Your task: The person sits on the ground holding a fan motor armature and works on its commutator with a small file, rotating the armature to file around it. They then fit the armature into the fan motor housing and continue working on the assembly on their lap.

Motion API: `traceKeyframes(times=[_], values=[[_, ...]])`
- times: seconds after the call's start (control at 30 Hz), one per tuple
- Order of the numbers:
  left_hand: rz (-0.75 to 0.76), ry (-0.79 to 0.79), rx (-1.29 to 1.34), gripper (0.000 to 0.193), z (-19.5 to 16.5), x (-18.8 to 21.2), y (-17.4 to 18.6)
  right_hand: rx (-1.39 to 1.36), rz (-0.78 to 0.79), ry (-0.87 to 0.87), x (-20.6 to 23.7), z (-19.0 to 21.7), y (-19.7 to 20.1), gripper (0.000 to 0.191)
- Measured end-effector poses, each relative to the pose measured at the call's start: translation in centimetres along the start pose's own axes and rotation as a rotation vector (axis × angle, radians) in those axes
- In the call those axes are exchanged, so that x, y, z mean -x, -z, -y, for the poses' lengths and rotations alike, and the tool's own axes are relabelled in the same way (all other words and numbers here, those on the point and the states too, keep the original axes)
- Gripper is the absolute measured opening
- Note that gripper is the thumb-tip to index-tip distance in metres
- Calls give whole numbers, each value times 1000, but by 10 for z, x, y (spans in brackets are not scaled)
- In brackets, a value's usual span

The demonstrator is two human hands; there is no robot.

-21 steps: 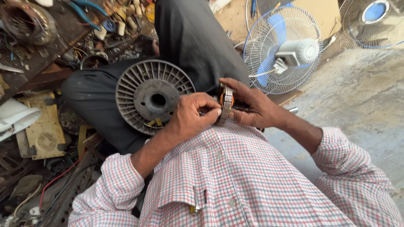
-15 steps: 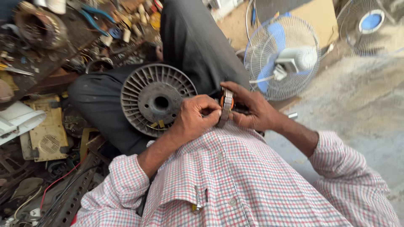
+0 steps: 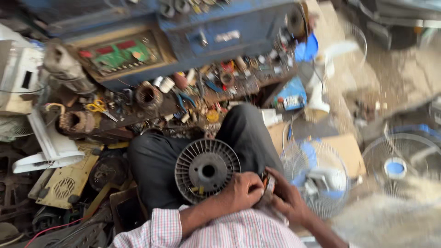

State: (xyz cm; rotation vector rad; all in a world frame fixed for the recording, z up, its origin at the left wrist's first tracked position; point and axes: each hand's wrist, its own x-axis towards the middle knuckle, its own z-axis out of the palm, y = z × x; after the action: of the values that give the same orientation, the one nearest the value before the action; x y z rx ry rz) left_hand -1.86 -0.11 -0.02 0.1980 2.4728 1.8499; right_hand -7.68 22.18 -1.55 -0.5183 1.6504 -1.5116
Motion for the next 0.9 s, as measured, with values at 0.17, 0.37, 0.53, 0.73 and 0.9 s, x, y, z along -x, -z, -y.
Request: traceKeyframes(times=[0.17,0.37,0.53,0.73,0.9], values=[[-39,-156,37,17,-4,-6,34,-102,82,-100,11,10,6,97],[-327,8,569,12,13,-35,161,-195,54,-46,5,7,2,91],[-574,-15,573,13,27,-47,218,-214,49,-33,2,-2,4,93],[-512,15,442,16,27,-79,233,-257,85,6,-2,-8,6,94],[-713,-289,-397,17,-41,-147,289,-250,109,-43,-8,4,4,94]])
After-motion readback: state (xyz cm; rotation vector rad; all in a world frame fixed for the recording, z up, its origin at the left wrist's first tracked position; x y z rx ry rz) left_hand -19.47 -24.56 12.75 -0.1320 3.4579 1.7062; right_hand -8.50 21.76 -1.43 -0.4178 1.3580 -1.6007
